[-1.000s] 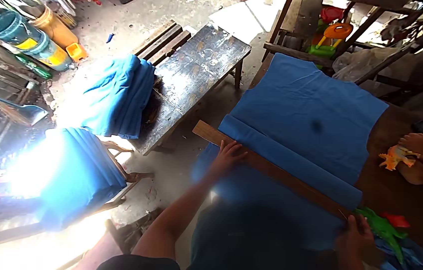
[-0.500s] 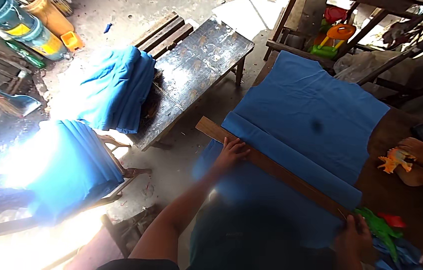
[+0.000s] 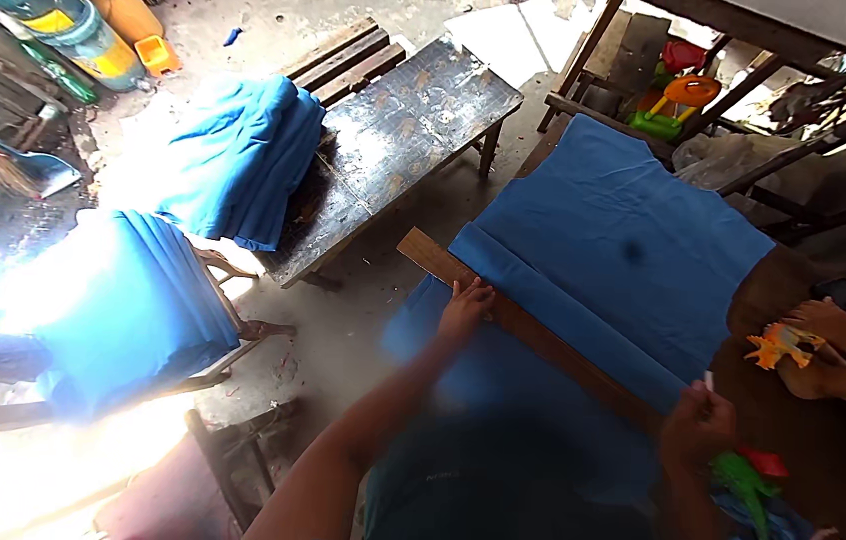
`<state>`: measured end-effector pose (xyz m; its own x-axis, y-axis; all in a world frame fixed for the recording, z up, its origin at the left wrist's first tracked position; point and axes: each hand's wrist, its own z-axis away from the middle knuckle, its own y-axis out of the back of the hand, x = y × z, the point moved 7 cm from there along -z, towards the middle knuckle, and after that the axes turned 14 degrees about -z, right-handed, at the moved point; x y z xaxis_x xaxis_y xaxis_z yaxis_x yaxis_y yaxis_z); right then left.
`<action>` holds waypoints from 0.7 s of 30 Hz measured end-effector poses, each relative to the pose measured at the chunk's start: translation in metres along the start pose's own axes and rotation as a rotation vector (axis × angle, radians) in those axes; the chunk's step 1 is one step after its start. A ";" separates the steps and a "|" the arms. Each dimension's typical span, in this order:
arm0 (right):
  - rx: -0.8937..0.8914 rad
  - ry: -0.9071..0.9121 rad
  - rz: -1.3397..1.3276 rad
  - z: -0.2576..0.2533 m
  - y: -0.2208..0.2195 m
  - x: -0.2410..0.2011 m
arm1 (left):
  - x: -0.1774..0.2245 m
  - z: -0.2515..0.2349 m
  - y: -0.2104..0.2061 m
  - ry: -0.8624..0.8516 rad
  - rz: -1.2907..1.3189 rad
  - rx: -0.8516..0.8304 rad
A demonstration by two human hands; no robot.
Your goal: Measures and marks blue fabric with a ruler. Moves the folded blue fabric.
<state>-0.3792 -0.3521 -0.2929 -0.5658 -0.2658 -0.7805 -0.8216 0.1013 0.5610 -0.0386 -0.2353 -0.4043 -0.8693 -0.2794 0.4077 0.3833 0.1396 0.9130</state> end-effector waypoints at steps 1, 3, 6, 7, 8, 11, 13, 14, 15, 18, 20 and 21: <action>-0.035 0.020 -0.061 -0.007 -0.024 -0.009 | 0.002 0.001 0.000 0.015 -0.020 0.001; -0.133 0.002 -0.219 -0.018 -0.073 -0.028 | 0.009 0.004 -0.002 0.071 -0.100 -0.018; -0.351 -0.136 -0.681 -0.023 -0.143 -0.051 | 0.010 0.006 -0.003 0.206 -0.176 -0.154; -0.439 -0.156 -0.827 -0.022 -0.161 -0.057 | 0.009 0.005 -0.005 0.230 -0.181 -0.204; -0.509 -0.169 -0.949 -0.021 -0.175 -0.064 | 0.009 0.003 -0.005 0.237 -0.172 -0.216; -0.694 -0.207 -1.132 -0.013 -0.202 -0.084 | 0.004 0.005 0.002 0.244 -0.042 -0.181; -0.779 -0.214 -1.115 -0.009 -0.212 -0.094 | 0.005 0.008 0.008 0.279 -0.014 -0.203; -0.814 -0.211 -1.095 -0.007 -0.217 -0.098 | 0.007 0.007 0.009 0.309 -0.021 -0.239; -0.845 -0.212 -1.079 -0.006 -0.222 -0.101 | 0.009 0.005 0.009 0.336 -0.040 -0.267; -0.855 -0.260 -1.045 -0.007 -0.233 -0.107 | 0.015 -0.003 0.007 0.380 -0.118 -0.302; -0.818 -0.220 -0.933 -0.012 -0.240 -0.108 | 0.015 -0.005 0.008 0.416 -0.122 -0.330; -0.805 -0.153 -0.816 -0.016 -0.244 -0.109 | 0.015 -0.005 0.005 0.434 -0.129 -0.323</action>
<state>-0.1163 -0.3630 -0.3406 0.0646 0.1531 -0.9861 -0.6951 -0.7021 -0.1545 -0.0478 -0.2438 -0.3936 -0.7337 -0.6498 0.1987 0.4178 -0.2007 0.8861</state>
